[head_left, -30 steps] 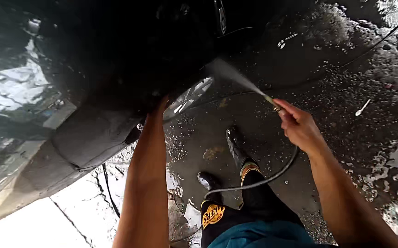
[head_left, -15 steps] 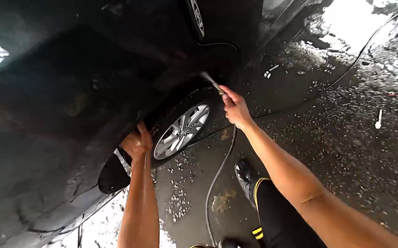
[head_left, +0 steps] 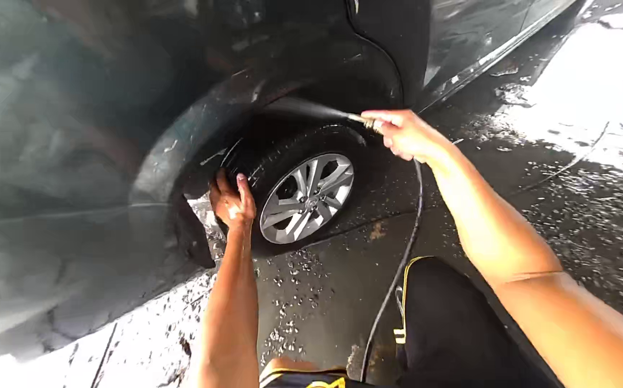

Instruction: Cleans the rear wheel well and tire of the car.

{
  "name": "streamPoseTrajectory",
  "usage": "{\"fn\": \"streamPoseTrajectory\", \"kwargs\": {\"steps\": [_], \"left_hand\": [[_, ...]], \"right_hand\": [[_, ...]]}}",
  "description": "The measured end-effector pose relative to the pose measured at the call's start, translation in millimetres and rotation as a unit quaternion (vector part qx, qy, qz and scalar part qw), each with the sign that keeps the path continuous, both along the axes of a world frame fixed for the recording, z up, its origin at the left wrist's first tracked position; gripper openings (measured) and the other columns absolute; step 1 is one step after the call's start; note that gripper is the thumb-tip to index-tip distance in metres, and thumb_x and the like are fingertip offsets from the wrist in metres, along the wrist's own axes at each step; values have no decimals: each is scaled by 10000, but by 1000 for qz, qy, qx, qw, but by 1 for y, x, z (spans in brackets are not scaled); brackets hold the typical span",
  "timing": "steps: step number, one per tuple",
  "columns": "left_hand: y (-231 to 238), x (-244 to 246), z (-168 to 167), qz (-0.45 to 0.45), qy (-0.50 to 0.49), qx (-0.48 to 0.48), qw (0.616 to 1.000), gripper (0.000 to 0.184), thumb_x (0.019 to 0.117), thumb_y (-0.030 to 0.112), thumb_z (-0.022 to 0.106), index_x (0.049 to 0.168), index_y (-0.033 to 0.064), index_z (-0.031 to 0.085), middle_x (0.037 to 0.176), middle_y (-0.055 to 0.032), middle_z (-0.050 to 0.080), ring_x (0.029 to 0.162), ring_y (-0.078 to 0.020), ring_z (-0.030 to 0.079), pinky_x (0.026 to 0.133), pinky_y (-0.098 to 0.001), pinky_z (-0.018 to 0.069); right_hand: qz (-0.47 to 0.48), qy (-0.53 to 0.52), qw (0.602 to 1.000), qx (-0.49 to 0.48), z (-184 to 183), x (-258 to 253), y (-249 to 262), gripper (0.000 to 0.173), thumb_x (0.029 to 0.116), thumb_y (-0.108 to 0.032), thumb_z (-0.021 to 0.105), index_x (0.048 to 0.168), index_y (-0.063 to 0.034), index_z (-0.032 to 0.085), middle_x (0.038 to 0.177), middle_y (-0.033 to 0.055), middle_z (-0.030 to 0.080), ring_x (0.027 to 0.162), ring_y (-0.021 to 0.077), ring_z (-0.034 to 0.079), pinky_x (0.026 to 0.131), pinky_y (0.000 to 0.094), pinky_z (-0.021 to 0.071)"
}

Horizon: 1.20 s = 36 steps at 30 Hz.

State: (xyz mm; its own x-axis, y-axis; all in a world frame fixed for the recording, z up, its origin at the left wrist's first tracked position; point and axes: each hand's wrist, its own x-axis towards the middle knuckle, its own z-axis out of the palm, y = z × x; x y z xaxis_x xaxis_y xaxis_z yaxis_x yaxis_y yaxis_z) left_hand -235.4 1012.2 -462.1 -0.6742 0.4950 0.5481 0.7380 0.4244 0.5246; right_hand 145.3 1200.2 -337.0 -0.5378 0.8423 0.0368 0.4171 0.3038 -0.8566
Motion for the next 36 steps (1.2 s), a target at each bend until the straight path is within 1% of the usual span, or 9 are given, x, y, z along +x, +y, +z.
{"fn": "streamPoseTrajectory", "kwargs": {"steps": [2,5,8,14,17,21,26,33,36], "left_hand": [[-19,7,-3,-44,-65,20,997,765,994,711,339,1574,216,405,1637,-149,346,1501,-358,336,1187,-683,220],[-69,21,-35,-25,-137,41,989,740,1005,635,436,1541,126,449,1569,-219,422,1454,-380,407,1179,-605,330],[-117,24,-79,16,-217,49,975,629,1039,439,522,1470,-18,495,1525,-307,431,1440,-416,411,1196,-532,339],[-193,48,-147,-20,-247,-35,968,367,1041,268,567,1255,-13,667,1294,-266,632,1228,-390,604,1067,-559,463],[-232,54,-166,-57,-255,-83,962,319,1011,236,614,1204,-3,698,1219,-237,680,1144,-363,659,1016,-560,507],[-244,49,-161,-30,-293,-52,954,306,1024,222,616,1214,-9,679,1102,-207,716,992,-307,700,923,-521,547],[-251,45,-145,-34,-275,-36,960,306,1026,228,596,1198,-8,690,1146,-213,704,1049,-314,691,963,-525,528],[-268,33,-152,-27,-272,-51,961,289,1021,234,617,1156,-5,711,1078,-203,723,982,-307,702,914,-534,536],[-268,21,-139,-24,-275,-38,960,309,1027,245,609,1175,-10,702,1096,-203,722,1007,-299,700,942,-520,533]], "right_hand": [[-59,-3,998,7,3,7,6,405,1120,-285,395,1502,-309,526,814,86,579,517,159,461,457,327,415],[-18,-5,1000,-6,11,14,-9,402,1115,-295,413,1501,-294,524,817,74,565,515,146,449,453,316,416],[76,-22,995,53,29,-14,-59,400,1112,-279,430,1495,-274,547,879,121,640,570,213,541,508,403,488],[-146,191,960,-144,-51,-34,-64,447,1121,-344,400,1564,-284,420,772,40,509,482,123,416,432,288,394],[-176,288,925,-175,-52,-37,-84,451,1127,-339,392,1572,-263,387,735,9,452,449,96,367,395,250,351],[-196,310,915,-167,-40,-51,-89,463,1126,-306,409,1586,-266,381,692,7,449,429,106,387,371,260,358],[-239,213,927,-196,-81,-26,-75,436,1127,-327,382,1553,-243,411,766,30,455,479,119,390,433,276,377],[-236,170,940,-177,-68,4,-64,422,1125,-304,398,1540,-248,452,788,22,479,476,99,390,422,253,365],[-158,119,969,-149,-51,7,-68,420,1122,-304,413,1535,-264,476,722,15,476,457,94,379,415,250,353]]}}
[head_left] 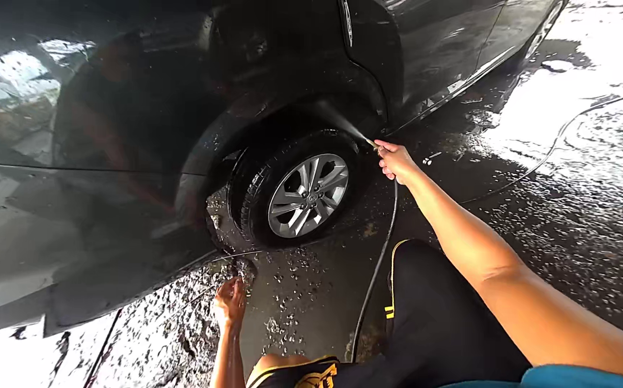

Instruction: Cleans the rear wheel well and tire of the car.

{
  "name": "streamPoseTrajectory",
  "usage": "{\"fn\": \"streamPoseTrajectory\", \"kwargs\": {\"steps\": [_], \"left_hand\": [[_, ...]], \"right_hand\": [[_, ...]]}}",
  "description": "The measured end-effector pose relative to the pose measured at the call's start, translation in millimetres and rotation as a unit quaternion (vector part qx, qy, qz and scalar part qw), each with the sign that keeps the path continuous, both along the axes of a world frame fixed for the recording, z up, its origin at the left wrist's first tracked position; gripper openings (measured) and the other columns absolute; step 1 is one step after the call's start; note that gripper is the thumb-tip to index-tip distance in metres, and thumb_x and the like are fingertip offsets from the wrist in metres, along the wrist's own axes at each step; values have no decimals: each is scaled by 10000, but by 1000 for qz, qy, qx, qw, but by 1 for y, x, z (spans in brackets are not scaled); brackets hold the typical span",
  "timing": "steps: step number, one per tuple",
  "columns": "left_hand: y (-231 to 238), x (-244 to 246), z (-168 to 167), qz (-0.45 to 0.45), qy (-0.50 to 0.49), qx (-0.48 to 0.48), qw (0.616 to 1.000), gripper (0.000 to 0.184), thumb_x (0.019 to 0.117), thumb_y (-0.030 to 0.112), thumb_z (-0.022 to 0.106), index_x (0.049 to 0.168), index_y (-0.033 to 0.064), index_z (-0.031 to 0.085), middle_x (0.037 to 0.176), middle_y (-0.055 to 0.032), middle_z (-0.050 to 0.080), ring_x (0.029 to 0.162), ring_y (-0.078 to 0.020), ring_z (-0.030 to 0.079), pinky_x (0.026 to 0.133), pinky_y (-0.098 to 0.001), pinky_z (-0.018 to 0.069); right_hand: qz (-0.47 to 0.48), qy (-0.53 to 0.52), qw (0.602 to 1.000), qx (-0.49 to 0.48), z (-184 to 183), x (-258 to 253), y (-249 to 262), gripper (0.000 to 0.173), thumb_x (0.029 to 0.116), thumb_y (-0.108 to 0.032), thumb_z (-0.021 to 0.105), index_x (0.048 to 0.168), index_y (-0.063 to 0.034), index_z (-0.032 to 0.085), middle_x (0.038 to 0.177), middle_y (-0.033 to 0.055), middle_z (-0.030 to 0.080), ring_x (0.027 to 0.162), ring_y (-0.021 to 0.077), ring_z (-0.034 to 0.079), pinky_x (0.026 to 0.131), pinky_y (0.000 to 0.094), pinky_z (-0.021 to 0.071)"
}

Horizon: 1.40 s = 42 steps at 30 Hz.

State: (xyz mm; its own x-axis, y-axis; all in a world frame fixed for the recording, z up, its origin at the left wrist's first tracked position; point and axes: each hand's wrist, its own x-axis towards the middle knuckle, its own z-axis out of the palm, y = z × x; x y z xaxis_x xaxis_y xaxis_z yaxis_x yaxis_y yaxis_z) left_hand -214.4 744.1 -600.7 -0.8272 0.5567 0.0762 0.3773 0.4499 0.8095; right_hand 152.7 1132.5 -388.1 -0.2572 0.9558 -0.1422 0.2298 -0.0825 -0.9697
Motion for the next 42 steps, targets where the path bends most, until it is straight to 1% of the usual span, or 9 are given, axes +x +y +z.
{"fn": "streamPoseTrajectory", "kwargs": {"steps": [9,11,13,17,19,23,34,37,42], "left_hand": [[41,-37,60,171,-298,264,901,407,1078,247,478,1406,7,458,1133,-153,582,855,-195,630,746,-355,563],[49,-44,68,192,-332,278,881,410,1072,265,476,1398,18,444,1117,-143,567,841,-192,625,735,-345,564],[53,-48,70,213,-361,277,865,469,1067,292,481,1446,30,396,1217,-167,547,917,-208,624,779,-344,560],[58,-50,76,233,-388,282,846,543,1058,308,498,1505,41,348,1405,-222,491,1071,-266,626,851,-367,563],[61,-50,75,244,-393,290,838,564,1058,326,484,1525,55,320,1437,-231,469,1108,-285,614,869,-381,558],[64,-49,74,258,-409,315,817,620,1052,429,450,1552,108,275,1454,-204,447,1116,-288,595,885,-404,543],[68,-64,60,281,-444,399,751,704,1042,604,275,1587,163,221,1563,-199,389,1301,-366,544,973,-537,534],[73,-72,43,249,-450,444,734,799,1009,714,125,1604,184,195,1584,-185,377,1342,-366,514,1008,-571,510],[74,-83,26,242,-476,458,711,863,983,739,42,1620,169,162,1600,-191,362,1370,-370,508,1036,-563,505]], "right_hand": [[231,-216,926,206,113,-46,-16,401,1121,-270,410,1498,-290,547,740,65,553,456,130,430,408,285,382],[226,-295,891,260,131,-58,-12,397,1102,-250,432,1470,-280,578,864,132,651,560,223,543,496,412,471],[191,-332,881,279,139,-67,3,398,1084,-224,438,1449,-231,598,956,184,680,661,292,607,597,506,512],[217,-367,858,288,170,-90,6,378,1097,-277,455,1445,-287,601,803,113,625,572,202,528,535,387,464],[243,-383,839,301,184,-102,-7,382,1088,-255,456,1440,-255,606,889,161,663,655,266,586,611,472,501],[374,-317,824,285,190,-108,-54,362,1116,-303,434,1429,-323,615,720,53,569,471,135,438,430,294,381],[468,-295,787,272,180,-108,-86,374,1122,-329,401,1446,-364,584,693,22,510,455,117,366,410,281,313],[505,-331,733,314,172,-112,-91,361,1115,-303,427,1409,-334,634,687,34,574,457,131,414,424,318,366],[489,-325,732,346,163,-113,-97,373,1118,-274,410,1425,-287,620,743,61,601,497,159,461,453,356,407]]}}
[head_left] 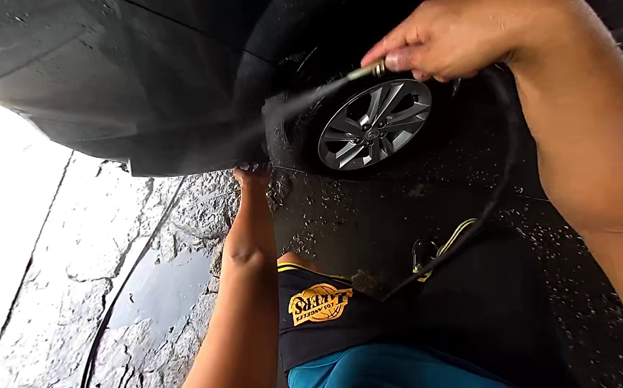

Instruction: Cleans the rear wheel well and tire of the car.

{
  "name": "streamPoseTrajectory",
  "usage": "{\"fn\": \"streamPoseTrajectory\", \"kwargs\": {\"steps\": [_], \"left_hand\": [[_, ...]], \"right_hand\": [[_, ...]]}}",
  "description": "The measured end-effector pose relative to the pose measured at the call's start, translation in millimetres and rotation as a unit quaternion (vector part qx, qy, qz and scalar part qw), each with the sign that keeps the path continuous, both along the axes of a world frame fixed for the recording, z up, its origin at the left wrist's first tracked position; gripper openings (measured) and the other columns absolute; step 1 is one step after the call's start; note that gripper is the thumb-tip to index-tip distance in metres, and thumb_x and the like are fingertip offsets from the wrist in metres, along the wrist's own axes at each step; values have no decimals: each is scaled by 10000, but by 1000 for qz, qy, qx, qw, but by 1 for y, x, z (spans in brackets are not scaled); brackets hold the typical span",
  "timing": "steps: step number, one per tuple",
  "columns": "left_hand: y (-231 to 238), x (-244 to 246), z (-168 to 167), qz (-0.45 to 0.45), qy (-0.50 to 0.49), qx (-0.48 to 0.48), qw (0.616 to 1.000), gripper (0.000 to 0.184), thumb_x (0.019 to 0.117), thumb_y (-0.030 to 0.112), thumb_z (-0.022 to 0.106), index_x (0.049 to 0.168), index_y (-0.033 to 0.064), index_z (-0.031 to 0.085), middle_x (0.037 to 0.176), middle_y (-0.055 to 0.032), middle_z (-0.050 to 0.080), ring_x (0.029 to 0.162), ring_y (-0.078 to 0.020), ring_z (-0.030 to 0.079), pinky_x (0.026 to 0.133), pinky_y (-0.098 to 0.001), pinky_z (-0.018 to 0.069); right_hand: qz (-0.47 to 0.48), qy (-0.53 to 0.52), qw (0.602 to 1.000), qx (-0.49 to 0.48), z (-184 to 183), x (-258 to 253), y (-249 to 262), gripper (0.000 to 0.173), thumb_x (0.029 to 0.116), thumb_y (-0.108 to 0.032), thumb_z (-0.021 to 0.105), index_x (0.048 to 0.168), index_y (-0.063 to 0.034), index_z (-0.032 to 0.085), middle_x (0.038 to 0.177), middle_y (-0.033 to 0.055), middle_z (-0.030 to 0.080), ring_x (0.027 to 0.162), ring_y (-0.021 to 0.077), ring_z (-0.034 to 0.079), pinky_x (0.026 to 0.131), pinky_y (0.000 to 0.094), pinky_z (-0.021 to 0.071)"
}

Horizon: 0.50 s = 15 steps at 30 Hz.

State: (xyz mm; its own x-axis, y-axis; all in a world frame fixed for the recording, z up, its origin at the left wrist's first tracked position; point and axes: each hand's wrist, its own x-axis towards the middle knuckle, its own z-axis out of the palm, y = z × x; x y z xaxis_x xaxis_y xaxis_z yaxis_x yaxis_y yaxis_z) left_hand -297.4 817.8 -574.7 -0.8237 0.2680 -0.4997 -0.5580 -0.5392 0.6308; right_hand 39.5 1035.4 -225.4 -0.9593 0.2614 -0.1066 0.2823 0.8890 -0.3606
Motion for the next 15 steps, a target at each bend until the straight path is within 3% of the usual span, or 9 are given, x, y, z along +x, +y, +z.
{"fn": "streamPoseTrajectory", "kwargs": {"steps": [2,3,6,7,8,10,12,13,15], "left_hand": [[-7,-9,-1,24,19,-3,1000,872,971,756,28,1609,182,183,1573,-192,393,1338,-372,520,1010,-578,510],[-13,-14,1,46,35,-9,998,856,978,755,43,1613,198,185,1589,-178,383,1362,-373,505,1024,-595,501],[-29,-33,4,92,86,-31,992,778,1017,689,28,1624,223,168,1615,-129,362,1392,-320,484,1064,-557,471],[-31,-36,5,97,91,-41,990,753,1028,671,46,1603,214,215,1551,-120,425,1305,-287,534,1018,-520,497],[-30,-38,6,98,93,-54,989,718,1036,660,82,1550,201,285,1402,-112,495,1119,-246,572,905,-465,517],[-27,-27,9,63,89,-76,991,662,1059,628,183,1536,188,314,1380,-153,514,1024,-273,604,834,-459,544],[-24,-1,12,6,79,-126,989,651,1074,585,226,1590,187,228,1513,-197,424,1144,-349,600,878,-511,550],[-23,13,14,-14,84,-156,984,660,1081,562,253,1610,172,184,1583,-212,348,1260,-384,550,942,-555,529],[-25,34,21,-16,157,-248,956,633,1102,459,332,1610,96,229,1630,-237,280,1427,-400,409,1076,-606,430]], "right_hand": [[36,-24,999,15,-6,3,-8,375,1116,-258,406,1419,-283,626,833,55,667,613,167,552,592,413,485],[29,-25,999,4,-10,5,-9,389,1119,-270,397,1450,-309,599,830,39,665,606,147,548,585,381,482],[-41,24,994,-98,-15,14,9,408,1126,-257,388,1498,-316,544,713,43,548,440,120,419,383,277,357],[-52,35,991,-114,-16,16,12,400,1125,-240,394,1483,-293,562,708,48,539,436,121,413,377,280,353],[-49,41,990,-122,-20,14,11,392,1121,-222,403,1468,-270,580,713,47,544,449,121,422,391,289,366],[-48,59,990,-123,-35,-2,7,386,1118,-215,419,1458,-258,595,781,59,607,534,136,493,485,319,434],[-108,104,977,-154,-55,-24,23,398,1123,-237,407,1491,-268,557,880,116,630,572,184,516,515,362,458],[-152,142,962,-179,-67,-35,37,400,1124,-257,402,1498,-274,544,901,132,630,553,192,496,495,365,439],[-188,196,937,-218,-87,-52,58,402,1127,-269,388,1504,-267,529,854,105,577,506,160,419,453,326,382]]}}
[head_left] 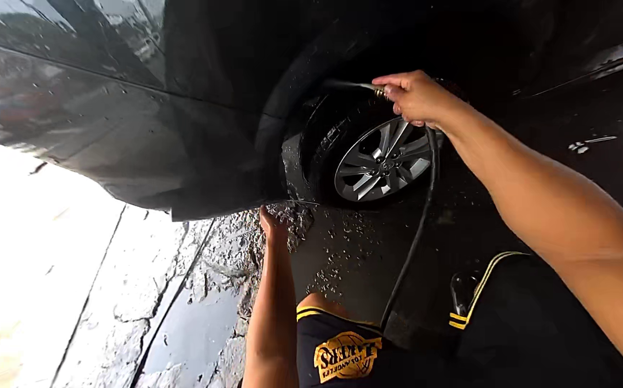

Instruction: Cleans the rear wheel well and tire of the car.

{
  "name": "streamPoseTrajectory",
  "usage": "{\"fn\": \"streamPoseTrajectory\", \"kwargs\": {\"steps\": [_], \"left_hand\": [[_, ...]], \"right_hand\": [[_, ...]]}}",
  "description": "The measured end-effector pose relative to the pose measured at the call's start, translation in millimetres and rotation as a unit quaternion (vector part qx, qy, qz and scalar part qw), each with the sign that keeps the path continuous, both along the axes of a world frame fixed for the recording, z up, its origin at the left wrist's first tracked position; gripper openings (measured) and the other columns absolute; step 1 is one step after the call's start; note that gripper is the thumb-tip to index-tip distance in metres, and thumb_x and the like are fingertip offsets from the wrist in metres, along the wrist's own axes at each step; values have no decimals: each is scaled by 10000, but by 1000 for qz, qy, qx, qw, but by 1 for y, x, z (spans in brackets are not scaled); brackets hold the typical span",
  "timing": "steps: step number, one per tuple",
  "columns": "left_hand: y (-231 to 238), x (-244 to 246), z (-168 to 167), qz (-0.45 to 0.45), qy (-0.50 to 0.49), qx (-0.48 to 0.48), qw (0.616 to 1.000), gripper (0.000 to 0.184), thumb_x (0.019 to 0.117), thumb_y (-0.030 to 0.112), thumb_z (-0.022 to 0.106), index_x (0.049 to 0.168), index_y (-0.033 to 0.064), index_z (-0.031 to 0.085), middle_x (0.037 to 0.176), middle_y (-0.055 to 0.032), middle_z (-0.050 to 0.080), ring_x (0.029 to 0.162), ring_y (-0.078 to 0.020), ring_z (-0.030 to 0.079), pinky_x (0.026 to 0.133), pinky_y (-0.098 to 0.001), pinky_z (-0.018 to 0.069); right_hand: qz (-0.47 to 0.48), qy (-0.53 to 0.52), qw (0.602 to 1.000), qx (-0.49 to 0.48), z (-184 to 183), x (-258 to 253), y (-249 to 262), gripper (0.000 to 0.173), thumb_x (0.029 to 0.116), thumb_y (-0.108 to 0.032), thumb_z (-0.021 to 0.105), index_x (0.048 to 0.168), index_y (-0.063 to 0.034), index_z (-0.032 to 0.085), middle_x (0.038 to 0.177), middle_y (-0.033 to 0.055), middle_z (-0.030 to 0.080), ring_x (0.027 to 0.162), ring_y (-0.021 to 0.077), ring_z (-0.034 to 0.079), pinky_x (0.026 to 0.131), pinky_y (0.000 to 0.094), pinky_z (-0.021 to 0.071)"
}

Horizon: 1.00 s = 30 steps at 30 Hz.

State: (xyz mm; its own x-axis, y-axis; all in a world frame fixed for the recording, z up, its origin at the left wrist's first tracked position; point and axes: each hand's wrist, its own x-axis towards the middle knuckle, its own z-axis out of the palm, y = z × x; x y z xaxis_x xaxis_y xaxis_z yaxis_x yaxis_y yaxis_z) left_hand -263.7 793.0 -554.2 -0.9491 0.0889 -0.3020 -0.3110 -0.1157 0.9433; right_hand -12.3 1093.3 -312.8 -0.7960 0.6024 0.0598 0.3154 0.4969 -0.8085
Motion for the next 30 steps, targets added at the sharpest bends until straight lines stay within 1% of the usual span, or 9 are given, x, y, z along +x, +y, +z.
{"fn": "streamPoseTrajectory", "kwargs": {"steps": [2,5,8,10,13,16,17,21,30], "left_hand": [[-6,9,20,14,208,-152,966,570,1093,311,430,1561,-5,351,1605,-273,328,1483,-386,342,1185,-531,328],[-24,2,78,34,505,-325,799,619,1044,377,457,1515,-23,417,1637,-294,238,1531,-418,237,1240,-525,241],[-21,-11,149,43,639,-339,689,719,1029,497,425,1531,-17,405,1666,-265,194,1567,-375,159,1276,-493,165],[-13,-15,184,30,665,-355,657,758,1037,521,383,1564,-21,333,1680,-228,195,1581,-340,133,1287,-485,132],[-9,-17,195,14,666,-388,637,725,1055,503,383,1588,17,316,1698,-135,221,1576,-232,201,1281,-428,203],[-16,-20,190,2,655,-432,620,719,1048,510,397,1604,63,309,1719,-79,172,1580,-194,181,1281,-422,207],[-17,-21,190,1,655,-436,617,727,1043,518,408,1601,61,314,1718,-81,173,1580,-196,182,1280,-425,207],[-20,-20,191,-1,651,-443,616,738,1031,535,432,1588,60,340,1713,-83,193,1573,-199,211,1271,-427,229],[-19,-19,193,3,665,-430,611,753,1026,544,438,1567,26,361,1695,-111,239,1558,-194,253,1256,-398,259]], "right_hand": [[47,24,998,16,-9,-16,-3,387,1123,-231,395,1467,-211,570,896,115,613,554,167,463,499,349,419],[91,33,994,55,-9,-42,-6,390,1109,-189,398,1441,-172,601,1130,162,690,826,262,641,784,506,536],[111,35,993,32,1,-62,1,366,1115,-241,426,1432,-227,607,813,78,589,509,132,439,459,312,396],[177,21,983,51,6,-72,-8,356,1110,-217,436,1407,-207,631,739,58,561,483,121,410,441,298,359],[182,-16,977,107,4,-85,-11,382,1089,-170,436,1420,-183,627,1130,138,714,954,264,677,853,507,536],[184,-11,979,89,-2,-84,-1,363,1102,-223,440,1406,-216,639,828,80,625,569,157,507,509,355,433],[201,-18,975,95,-3,-81,-6,362,1105,-219,434,1400,-214,644,806,80,620,552,161,499,496,356,424],[197,-56,966,158,-11,-75,-22,382,1078,-156,437,1397,-161,647,1159,138,717,1095,308,672,953,545,513],[148,-75,975,150,-13,-75,-24,357,1060,-153,468,1362,-130,657,1181,171,701,1133,358,658,949,593,513]]}}
